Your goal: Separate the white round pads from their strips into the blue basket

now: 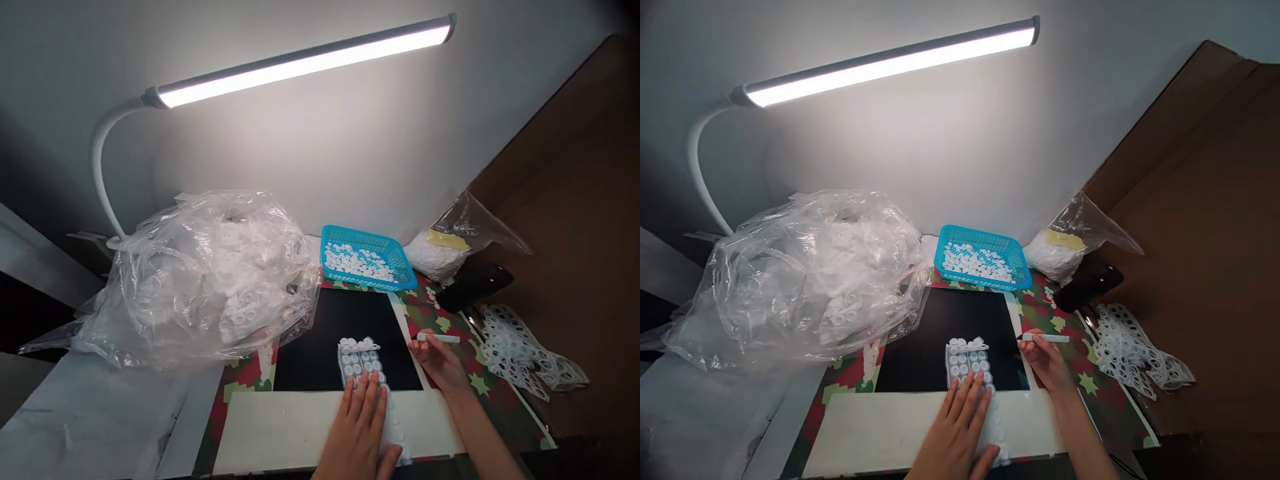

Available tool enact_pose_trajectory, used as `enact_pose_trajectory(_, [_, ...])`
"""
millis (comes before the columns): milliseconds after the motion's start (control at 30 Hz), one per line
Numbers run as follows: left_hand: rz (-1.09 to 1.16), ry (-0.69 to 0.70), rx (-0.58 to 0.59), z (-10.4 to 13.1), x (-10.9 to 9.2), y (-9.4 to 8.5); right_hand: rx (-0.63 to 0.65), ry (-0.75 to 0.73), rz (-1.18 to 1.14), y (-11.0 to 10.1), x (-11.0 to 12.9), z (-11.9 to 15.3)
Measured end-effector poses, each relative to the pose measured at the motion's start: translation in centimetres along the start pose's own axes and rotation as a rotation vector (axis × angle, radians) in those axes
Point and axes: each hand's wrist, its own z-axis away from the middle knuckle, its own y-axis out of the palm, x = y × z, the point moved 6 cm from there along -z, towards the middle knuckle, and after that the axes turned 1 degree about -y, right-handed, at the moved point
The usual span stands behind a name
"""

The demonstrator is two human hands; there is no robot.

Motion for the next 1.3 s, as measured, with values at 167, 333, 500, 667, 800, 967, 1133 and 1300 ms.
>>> enact_pose_trajectory(167, [0.053,-0.096,-0.01,0.0,0.0,-0.8,0.086,0.025,0.065,0.2,-0.1,-0.5])
enact_pose_trajectory(333, [0.059,-0.168,0.008,-0.1,-0.1,-1.7,0.265,0.025,0.196,1.3,-0.1,-0.7])
enact_pose_trajectory(500, [0.032,-0.225,0.033,-0.4,-0.5,-2.4,0.402,-0.056,0.359,2.6,0.2,0.0])
enact_pose_trajectory(667, [-0.009,-0.255,0.07,-0.7,-0.6,-2.3,0.523,-0.241,0.57,4.1,0.4,1.6])
enact_pose_trajectory(800, [-0.055,-0.222,0.075,-0.8,-0.2,-1.5,0.77,-0.636,0.765,5.6,0.8,3.4])
enact_pose_trajectory(967, [-0.083,-0.194,0.03,-0.8,0.2,-0.6,0.959,-0.925,0.954,6.7,1.5,5.2])
enact_pose_trajectory(1133, [-0.072,-0.194,0.008,-1.1,0.2,-1.1,0.896,-0.927,1.01,6.9,2.0,5.3])
enact_pose_trajectory(1300, [-0.103,-0.172,-0.04,-1.3,0.4,-1.3,0.865,-0.887,0.995,6.5,1.5,4.9])
